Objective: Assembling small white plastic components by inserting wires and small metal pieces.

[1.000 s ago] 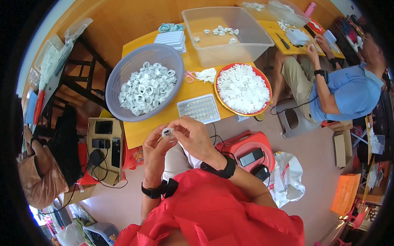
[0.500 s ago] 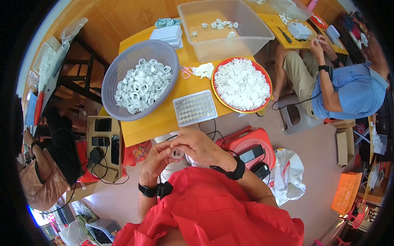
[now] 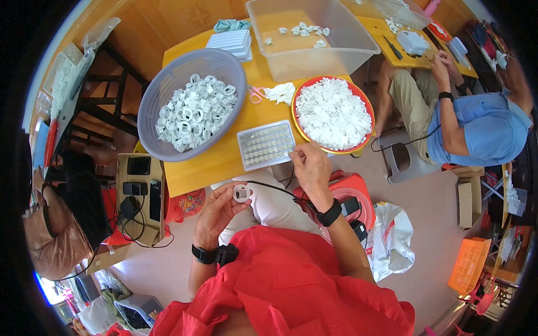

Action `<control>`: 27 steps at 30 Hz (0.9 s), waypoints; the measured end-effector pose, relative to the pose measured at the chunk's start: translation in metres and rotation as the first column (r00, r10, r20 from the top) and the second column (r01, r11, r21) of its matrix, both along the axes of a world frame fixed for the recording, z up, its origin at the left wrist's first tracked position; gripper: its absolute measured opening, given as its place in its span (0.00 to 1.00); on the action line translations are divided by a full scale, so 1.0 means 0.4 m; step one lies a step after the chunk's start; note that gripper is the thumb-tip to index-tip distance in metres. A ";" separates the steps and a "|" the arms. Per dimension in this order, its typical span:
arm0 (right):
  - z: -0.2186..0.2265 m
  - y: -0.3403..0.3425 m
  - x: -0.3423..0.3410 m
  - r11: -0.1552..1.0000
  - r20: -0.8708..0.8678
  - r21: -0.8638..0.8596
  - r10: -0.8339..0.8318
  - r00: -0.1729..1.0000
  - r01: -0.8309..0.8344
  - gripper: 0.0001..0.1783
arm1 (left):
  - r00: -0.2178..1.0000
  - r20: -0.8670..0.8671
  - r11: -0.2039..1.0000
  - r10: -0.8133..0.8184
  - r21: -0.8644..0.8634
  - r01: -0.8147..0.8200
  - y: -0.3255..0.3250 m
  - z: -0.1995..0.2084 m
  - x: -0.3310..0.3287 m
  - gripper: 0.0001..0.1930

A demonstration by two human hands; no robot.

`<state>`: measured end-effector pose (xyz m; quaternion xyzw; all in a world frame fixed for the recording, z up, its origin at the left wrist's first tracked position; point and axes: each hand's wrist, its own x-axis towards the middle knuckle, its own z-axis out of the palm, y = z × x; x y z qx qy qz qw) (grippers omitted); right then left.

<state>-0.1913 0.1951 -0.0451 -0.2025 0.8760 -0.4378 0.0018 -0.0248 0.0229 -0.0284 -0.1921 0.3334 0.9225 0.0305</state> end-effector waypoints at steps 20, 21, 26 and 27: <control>0.040 -0.028 0.044 0.989 -0.011 -0.148 0.023 1.000 -0.024 0.05 | 0.997 -0.041 0.996 0.060 0.065 -0.057 0.006 0.018 -0.001 0.17; 0.064 -0.029 0.062 0.962 0.128 -0.271 0.072 0.989 -0.035 0.05 | 0.997 -0.042 0.995 0.061 0.078 -0.057 0.008 0.015 -0.001 0.16; 0.159 -0.058 0.153 0.873 0.136 -0.404 0.354 0.925 -0.274 0.06 | 0.994 -0.060 0.995 0.090 0.050 -0.087 0.016 0.016 -0.005 0.15; 0.166 -0.064 0.166 0.870 0.061 -0.370 0.372 0.926 -0.325 0.07 | 0.992 -0.071 0.994 0.100 0.040 -0.097 0.017 0.019 -0.004 0.14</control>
